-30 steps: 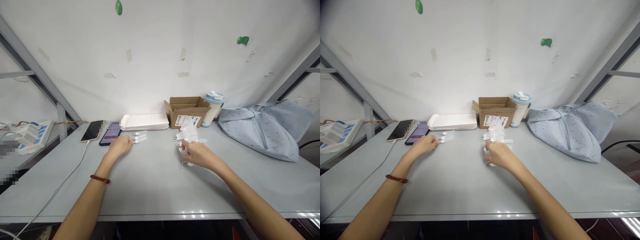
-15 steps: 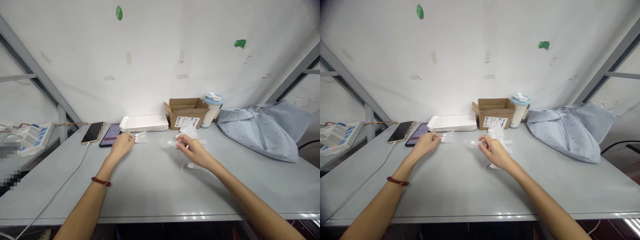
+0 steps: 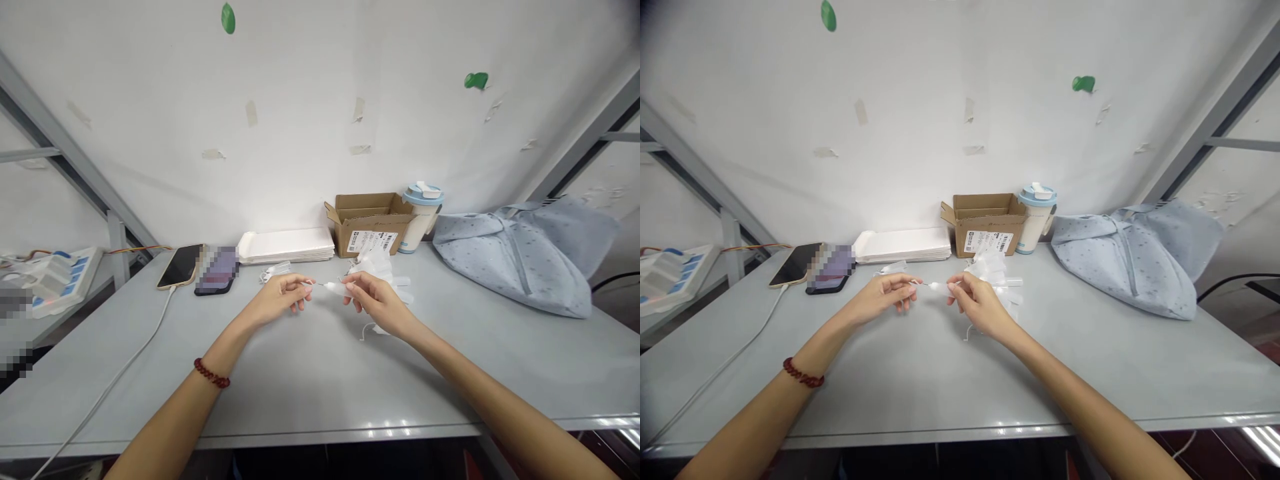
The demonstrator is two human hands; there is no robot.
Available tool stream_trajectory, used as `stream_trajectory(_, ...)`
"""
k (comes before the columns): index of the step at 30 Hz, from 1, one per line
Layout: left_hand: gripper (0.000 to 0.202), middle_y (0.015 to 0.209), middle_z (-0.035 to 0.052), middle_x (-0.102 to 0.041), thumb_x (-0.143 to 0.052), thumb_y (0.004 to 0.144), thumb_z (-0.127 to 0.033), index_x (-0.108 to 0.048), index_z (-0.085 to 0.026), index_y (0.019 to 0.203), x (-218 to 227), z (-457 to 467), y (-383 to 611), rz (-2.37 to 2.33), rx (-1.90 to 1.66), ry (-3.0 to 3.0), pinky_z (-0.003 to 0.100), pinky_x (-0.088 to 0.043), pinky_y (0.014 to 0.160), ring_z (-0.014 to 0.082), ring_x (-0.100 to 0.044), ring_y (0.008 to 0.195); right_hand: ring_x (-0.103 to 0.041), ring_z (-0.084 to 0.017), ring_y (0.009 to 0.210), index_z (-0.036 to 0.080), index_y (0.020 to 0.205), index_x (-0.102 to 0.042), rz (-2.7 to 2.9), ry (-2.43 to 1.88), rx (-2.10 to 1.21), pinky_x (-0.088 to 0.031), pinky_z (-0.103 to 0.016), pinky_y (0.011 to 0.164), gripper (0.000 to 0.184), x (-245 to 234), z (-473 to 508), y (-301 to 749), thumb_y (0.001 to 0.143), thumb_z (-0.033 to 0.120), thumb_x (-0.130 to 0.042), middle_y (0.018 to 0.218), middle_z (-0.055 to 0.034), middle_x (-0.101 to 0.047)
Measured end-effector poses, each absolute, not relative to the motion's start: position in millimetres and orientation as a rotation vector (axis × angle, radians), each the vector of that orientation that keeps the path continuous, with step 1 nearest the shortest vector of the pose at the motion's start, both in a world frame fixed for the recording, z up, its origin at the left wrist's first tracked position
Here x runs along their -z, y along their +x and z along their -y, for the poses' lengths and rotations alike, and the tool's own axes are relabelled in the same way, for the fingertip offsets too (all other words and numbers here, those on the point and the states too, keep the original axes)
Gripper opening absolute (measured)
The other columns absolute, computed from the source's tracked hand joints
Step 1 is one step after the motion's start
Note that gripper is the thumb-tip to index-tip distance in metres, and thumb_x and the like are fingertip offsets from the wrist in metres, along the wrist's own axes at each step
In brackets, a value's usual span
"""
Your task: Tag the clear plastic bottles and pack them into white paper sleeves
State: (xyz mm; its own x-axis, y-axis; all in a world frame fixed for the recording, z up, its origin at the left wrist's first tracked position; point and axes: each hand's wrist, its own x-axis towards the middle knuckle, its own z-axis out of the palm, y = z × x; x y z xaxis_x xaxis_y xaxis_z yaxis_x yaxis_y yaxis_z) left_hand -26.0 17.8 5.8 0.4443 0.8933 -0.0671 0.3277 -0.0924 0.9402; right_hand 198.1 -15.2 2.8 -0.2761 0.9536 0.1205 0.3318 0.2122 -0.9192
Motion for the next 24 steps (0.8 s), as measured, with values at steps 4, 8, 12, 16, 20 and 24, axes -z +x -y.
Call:
stream_trajectory(4, 0.034, 0.077, 0.0044, -0.063, -0.058, 0.076, -0.044, -0.064, -0.013, 0.088, -4.2, -19.7, -27.2, -1.127, -0.766, 1.643, 0.026, -0.046, 0.057, 0.0115, -0.055, 0.059, -0.046, -0.009, 0.054, 0.017, 0.092, -0.052, 1.706, -1.189, -1.091, -0.039, -0.024, 0.053, 0.029, -2.2, 13.9, 198.3, 0.087, 0.044, -0.042, 0.068, -0.0003, -0.059)
stream_trajectory(8, 0.037, 0.080, 0.0047, -0.065, -0.060, 0.074, -0.044, -0.063, -0.014, 0.094, -3.7, -19.4, -25.5, -1.157, -0.778, 1.612, 0.026, -0.048, 0.058, 0.0120, -0.057, 0.060, -0.045, -0.009, 0.052, 0.017, 0.092, -0.052, 1.695, -1.179, -1.119, -0.038, -0.024, 0.052, 0.030, -3.5, 14.2, 197.9, 0.087, 0.045, -0.042, 0.066, 0.0007, -0.057)
stream_trajectory(12, 0.032, 0.077, 0.0039, -0.064, -0.059, 0.076, -0.044, -0.064, -0.014, 0.085, -0.9, -20.2, -25.2, -1.124, -0.787, 1.638, 0.025, -0.047, 0.057, 0.0113, -0.056, 0.060, -0.044, -0.008, 0.051, 0.017, 0.092, -0.052, 1.685, -1.180, -1.142, -0.037, -0.024, 0.052, 0.030, -4.6, 14.8, 197.4, 0.087, 0.044, -0.041, 0.065, 0.0010, -0.056)
stream_trajectory(16, 0.031, 0.073, 0.0039, -0.062, -0.057, 0.077, -0.043, -0.064, -0.014, 0.080, 0.0, -19.5, -25.0, -1.097, -0.764, 1.695, 0.025, -0.046, 0.056, 0.0123, -0.055, 0.061, -0.043, -0.008, 0.050, 0.016, 0.091, -0.052, 1.673, -1.166, -1.173, -0.035, -0.023, 0.050, 0.031, -4.0, 14.9, 197.0, 0.087, 0.046, -0.042, 0.064, 0.0016, -0.055)
stream_trajectory(20, 0.031, 0.074, 0.0042, -0.061, -0.056, 0.077, -0.043, -0.064, -0.014, 0.081, -3.2, -15.6, -22.9, -1.050, -0.717, 1.720, 0.025, -0.046, 0.056, 0.0128, -0.054, 0.062, -0.042, -0.008, 0.049, 0.016, 0.089, -0.053, 1.658, -1.150, -1.188, -0.034, -0.022, 0.048, 0.033, -3.4, 14.8, 196.5, 0.086, 0.047, -0.042, 0.063, 0.0020, -0.054)
stream_trajectory(24, 0.030, 0.074, 0.0034, -0.061, -0.056, 0.077, -0.043, -0.064, -0.015, 0.080, -6.2, -12.5, -21.2, -1.026, -0.710, 1.718, 0.025, -0.045, 0.056, 0.0120, -0.053, 0.061, -0.042, -0.007, 0.049, 0.017, 0.088, -0.053, 1.651, -1.154, -1.216, -0.033, -0.022, 0.048, 0.033, -5.1, 15.3, 196.3, 0.086, 0.047, -0.042, 0.063, 0.0022, -0.053)
